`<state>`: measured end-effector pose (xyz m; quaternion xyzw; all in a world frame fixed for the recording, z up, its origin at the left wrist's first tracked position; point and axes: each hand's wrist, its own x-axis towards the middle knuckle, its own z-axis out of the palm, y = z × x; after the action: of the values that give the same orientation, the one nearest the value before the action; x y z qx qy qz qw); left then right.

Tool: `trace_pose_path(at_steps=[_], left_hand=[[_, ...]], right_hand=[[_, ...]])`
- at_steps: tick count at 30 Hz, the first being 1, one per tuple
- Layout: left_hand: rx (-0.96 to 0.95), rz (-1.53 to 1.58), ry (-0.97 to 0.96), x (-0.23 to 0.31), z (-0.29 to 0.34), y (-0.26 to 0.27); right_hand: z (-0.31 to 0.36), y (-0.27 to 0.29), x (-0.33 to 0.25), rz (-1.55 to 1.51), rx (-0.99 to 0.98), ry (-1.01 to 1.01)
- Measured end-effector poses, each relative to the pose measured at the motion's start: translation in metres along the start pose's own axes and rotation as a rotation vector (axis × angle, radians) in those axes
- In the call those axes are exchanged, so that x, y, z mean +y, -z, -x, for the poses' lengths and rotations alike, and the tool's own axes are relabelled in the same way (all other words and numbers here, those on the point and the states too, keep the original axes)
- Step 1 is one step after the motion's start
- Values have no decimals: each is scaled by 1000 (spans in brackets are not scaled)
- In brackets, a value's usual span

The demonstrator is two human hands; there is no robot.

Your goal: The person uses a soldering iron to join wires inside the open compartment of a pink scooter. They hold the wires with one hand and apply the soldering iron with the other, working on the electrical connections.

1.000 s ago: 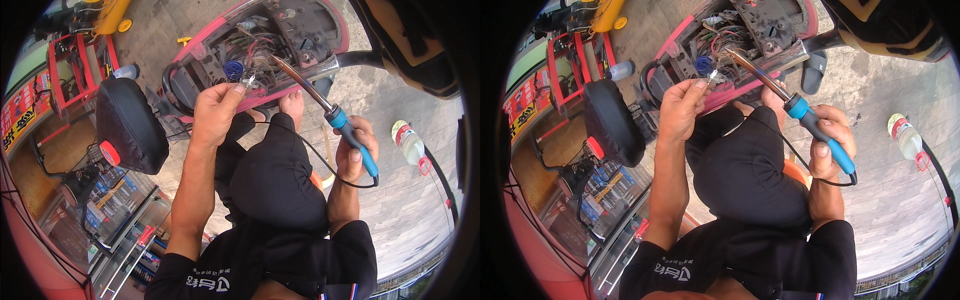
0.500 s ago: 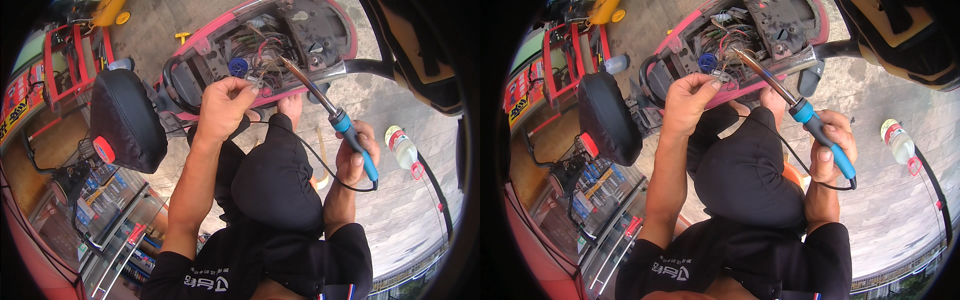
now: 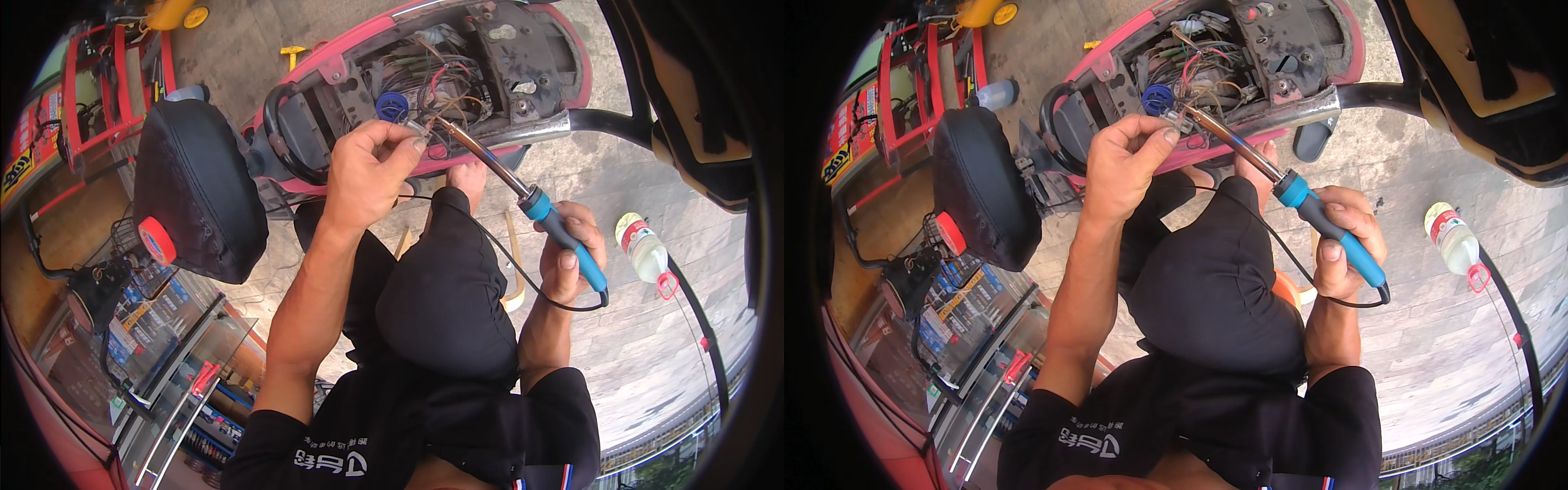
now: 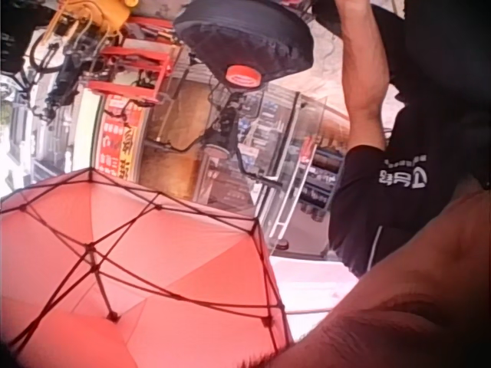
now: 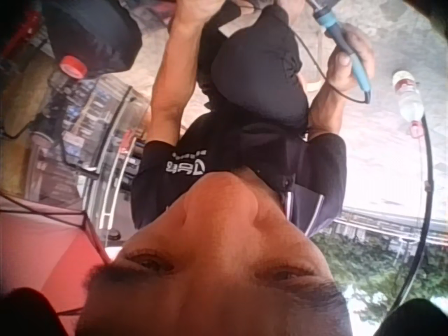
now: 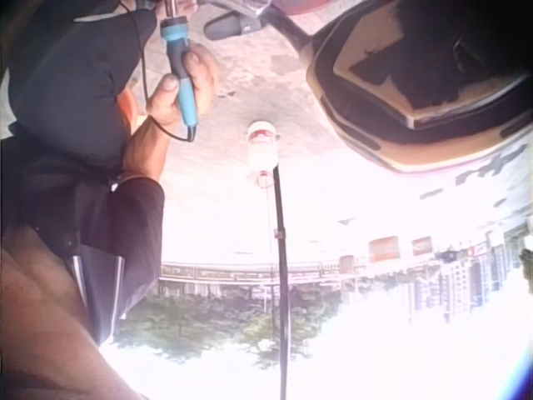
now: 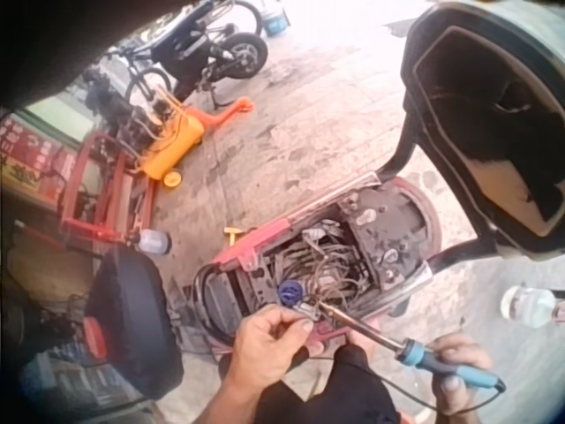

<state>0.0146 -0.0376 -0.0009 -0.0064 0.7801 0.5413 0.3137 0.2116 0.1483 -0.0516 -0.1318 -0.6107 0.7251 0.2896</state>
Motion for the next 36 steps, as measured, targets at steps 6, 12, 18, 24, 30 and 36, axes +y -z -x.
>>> trace_pose_path(at_steps=[6,12,18,24,30,36], left_hand=[[-65,33,73,-2,-3,7],[-73,117,25,-4,-7,8],[-70,121,38,-3,-6,9],[-23,-9,-66,2,-2,8],[-7,153,-141,6,5,9],[10,154,-234,10,13,19]], right_hand=[[-4,-2,1,-17,7,-2],[-5,-1,6,-81,24,-30],[-7,3,9,-141,26,-62],[-9,4,9,-177,50,-79],[-9,7,8,-191,73,-68],[-12,10,5,-189,95,-67]])
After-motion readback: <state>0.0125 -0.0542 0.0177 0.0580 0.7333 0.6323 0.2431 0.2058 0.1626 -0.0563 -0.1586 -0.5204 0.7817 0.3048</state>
